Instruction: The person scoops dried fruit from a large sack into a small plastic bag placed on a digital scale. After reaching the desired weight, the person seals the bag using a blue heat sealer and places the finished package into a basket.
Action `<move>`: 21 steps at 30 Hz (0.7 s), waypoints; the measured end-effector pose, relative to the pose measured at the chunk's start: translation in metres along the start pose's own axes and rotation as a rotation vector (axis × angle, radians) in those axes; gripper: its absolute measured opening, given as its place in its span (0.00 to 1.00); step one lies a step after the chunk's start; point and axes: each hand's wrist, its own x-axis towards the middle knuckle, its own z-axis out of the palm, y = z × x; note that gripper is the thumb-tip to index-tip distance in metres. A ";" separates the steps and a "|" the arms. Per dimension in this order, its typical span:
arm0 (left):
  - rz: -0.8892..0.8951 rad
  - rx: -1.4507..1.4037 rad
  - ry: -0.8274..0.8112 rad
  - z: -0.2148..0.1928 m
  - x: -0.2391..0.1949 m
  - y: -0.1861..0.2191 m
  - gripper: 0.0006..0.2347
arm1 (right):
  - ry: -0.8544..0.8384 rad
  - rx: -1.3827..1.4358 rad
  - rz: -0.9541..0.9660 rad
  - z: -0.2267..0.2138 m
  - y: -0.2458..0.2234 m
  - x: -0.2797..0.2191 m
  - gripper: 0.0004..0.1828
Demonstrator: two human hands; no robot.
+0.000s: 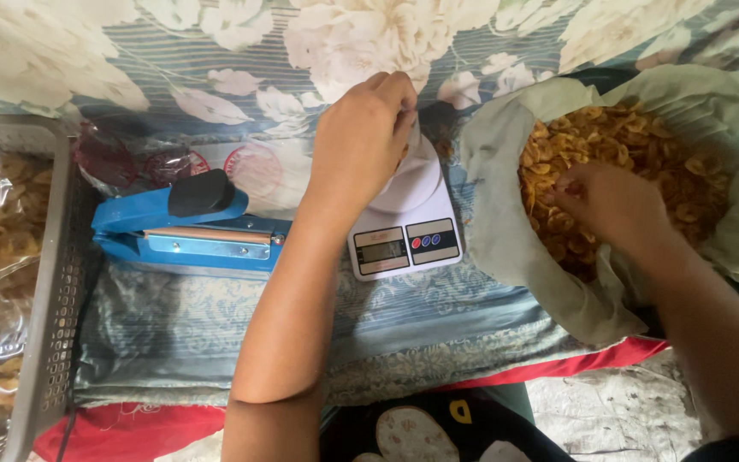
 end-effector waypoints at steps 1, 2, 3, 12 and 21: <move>-0.008 0.006 0.029 0.003 0.001 0.001 0.04 | -0.028 -0.065 0.073 0.008 0.005 0.002 0.23; -0.016 0.013 0.057 0.006 0.001 0.002 0.04 | -0.018 -0.015 0.057 0.015 0.009 0.005 0.23; -0.023 0.020 0.086 0.008 0.001 0.003 0.04 | -0.007 0.035 0.041 0.021 0.012 0.008 0.23; -0.021 -0.012 0.088 0.003 0.001 0.000 0.05 | -0.055 0.290 0.076 -0.011 0.030 0.009 0.17; -0.059 -0.028 -0.040 -0.002 0.001 0.004 0.04 | -0.042 0.451 -0.170 -0.051 -0.033 -0.019 0.14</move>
